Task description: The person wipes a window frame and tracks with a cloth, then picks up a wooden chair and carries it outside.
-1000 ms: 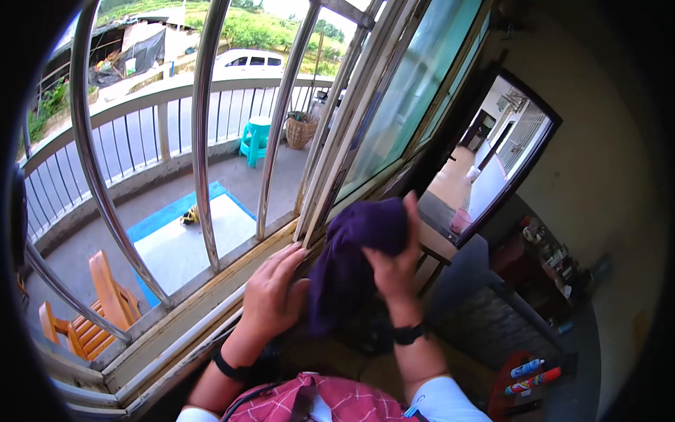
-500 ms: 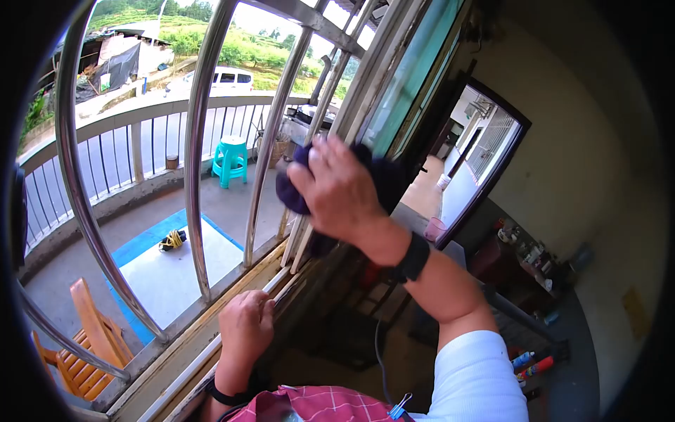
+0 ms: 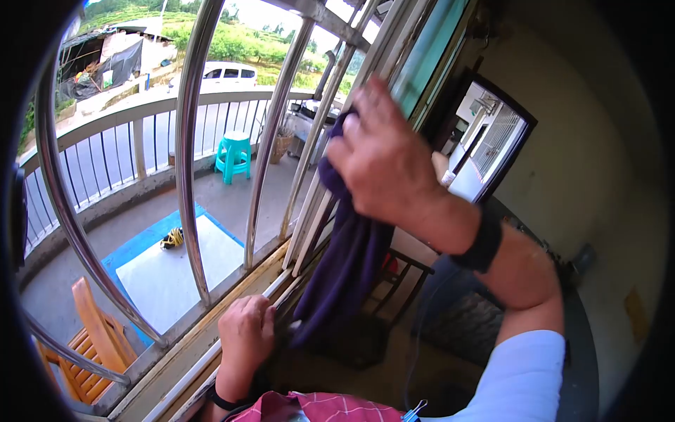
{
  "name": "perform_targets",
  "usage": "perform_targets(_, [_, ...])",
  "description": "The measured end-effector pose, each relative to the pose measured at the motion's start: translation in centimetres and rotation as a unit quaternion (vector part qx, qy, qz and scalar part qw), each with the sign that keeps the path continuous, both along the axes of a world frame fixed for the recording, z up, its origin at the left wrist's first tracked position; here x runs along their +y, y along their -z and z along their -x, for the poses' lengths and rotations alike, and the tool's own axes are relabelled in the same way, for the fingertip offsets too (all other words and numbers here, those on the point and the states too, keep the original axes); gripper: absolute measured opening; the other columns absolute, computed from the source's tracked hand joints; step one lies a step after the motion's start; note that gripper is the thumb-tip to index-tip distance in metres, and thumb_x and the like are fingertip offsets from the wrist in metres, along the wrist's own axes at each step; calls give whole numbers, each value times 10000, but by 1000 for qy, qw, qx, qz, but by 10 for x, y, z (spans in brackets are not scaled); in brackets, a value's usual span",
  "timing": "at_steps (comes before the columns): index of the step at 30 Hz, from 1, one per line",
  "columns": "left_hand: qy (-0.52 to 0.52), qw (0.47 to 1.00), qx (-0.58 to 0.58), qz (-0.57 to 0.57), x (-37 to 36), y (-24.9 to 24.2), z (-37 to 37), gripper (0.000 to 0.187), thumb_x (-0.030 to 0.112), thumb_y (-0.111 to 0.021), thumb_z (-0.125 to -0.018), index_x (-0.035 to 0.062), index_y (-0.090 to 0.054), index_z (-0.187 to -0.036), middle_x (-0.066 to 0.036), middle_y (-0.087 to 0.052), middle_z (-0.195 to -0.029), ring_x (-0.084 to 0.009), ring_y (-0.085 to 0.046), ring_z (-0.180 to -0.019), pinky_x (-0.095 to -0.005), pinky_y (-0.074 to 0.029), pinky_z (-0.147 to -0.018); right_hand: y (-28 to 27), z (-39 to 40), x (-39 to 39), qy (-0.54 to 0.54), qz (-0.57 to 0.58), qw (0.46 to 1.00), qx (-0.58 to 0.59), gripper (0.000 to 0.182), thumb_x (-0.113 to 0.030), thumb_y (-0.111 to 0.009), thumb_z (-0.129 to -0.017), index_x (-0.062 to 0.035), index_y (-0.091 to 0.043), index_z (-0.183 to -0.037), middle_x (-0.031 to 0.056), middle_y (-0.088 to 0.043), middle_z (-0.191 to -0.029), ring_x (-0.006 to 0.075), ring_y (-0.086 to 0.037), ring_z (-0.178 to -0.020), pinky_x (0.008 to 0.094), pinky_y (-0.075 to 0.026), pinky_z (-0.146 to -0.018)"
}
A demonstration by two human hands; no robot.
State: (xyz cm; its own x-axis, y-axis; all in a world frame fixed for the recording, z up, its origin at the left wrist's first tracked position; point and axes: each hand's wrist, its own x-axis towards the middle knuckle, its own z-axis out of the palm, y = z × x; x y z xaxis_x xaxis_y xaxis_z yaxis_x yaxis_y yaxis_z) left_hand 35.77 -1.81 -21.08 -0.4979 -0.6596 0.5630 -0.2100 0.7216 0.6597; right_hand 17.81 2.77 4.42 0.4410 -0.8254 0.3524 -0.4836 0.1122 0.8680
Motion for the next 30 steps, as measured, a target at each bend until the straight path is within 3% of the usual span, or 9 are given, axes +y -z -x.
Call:
perform_targets(3, [0, 1000, 0, -10, 0, -2, -1, 87, 106, -661, -807, 37, -618, -838, -140, -637, -814, -350, -616, -794, -432, -483, -706, -16, -10, -9, 67, 21, 996, 54, 203, -116, -672, -614, -94, -640, -814, 138, -657, -931, 330, -588, -1077, 509, -196, -1158])
perform_targets(5, [-4, 1000, 0, -14, 0, -2, -2, 93, 109, -660, -810, 35, -619, -849, -137, -639, -825, -346, -617, -807, -429, -484, -719, -6, -12, -19, 147, 6, 982, 121, 145, -119, -643, -657, -87, -642, -799, 105, -639, -816, 266, -597, -929, 427, -291, -1061])
perform_targets(9, [-7, 1000, 2, -19, 1, 1, -4, 86, 108, -658, -808, 37, -623, -842, -135, -640, -825, -344, -616, -807, -428, -485, -723, -2, -25, -22, 161, -24, 984, 75, 112, -132, -646, -643, -91, -631, -747, 75, -615, -724, 218, -582, -816, 357, -345, -859])
perform_targets(13, [7, 1000, -3, 8, 0, 4, -5, 83, 103, -654, -798, 32, -616, -816, -137, -643, -841, -334, -618, -815, -422, -490, -731, 15, -31, -23, 176, -110, 978, -12, 161, -169, -679, -585, -103, -634, -726, 63, -611, -710, 211, -606, -747, 367, -372, -822])
perform_targets(19, [23, 999, -39, 9, 3, 1, -8, 88, 97, -651, -788, 16, -617, -797, -155, -662, -879, -334, -638, -876, -413, -506, -794, 83, -25, -10, 152, -131, 978, -62, 305, -274, -725, -594, -54, -695, -803, 395, -588, -1066, 337, -652, -951, 384, -476, -825])
perform_targets(21, [22, 999, -33, 18, 2, 4, -6, 88, 96, -650, -787, 14, -618, -790, -161, -667, -882, -339, -643, -895, -413, -508, -816, 96, -28, -8, 150, -153, 971, -102, 313, -281, -738, -580, -56, -695, -794, 390, -583, -1082, 331, -662, -908, 373, -487, -792])
perform_targets(23, [18, 999, 9, 40, 2, 7, -5, 93, 101, -645, -788, 28, -598, -757, -144, -613, -779, -337, -607, -792, -434, -486, -724, 113, -23, -7, 111, -190, 958, -186, 328, -300, -765, -550, -74, -702, -780, 393, -562, -1134, 312, -677, -785, 367, -511, -704])
perform_targets(28, [11, 999, 27, 46, -1, 7, -3, 96, 97, -644, -788, 25, -589, -755, -150, -611, -780, -339, -607, -795, -441, -484, -728, 188, -30, -7, 130, -253, 922, -264, 282, -258, -756, -566, -70, -690, -766, 197, -594, -868, 287, -658, -646, 376, -538, -628])
perform_targets(30, [8, 998, 36, 46, 1, 11, -4, 97, 94, -642, -788, 24, -585, -756, -152, -610, -780, -342, -606, -794, -442, -483, -727, 193, -27, -9, 148, -271, 898, -313, 232, -211, -723, -585, -61, -678, -756, 189, -605, -876, 300, -661, -702, 401, -545, -650])
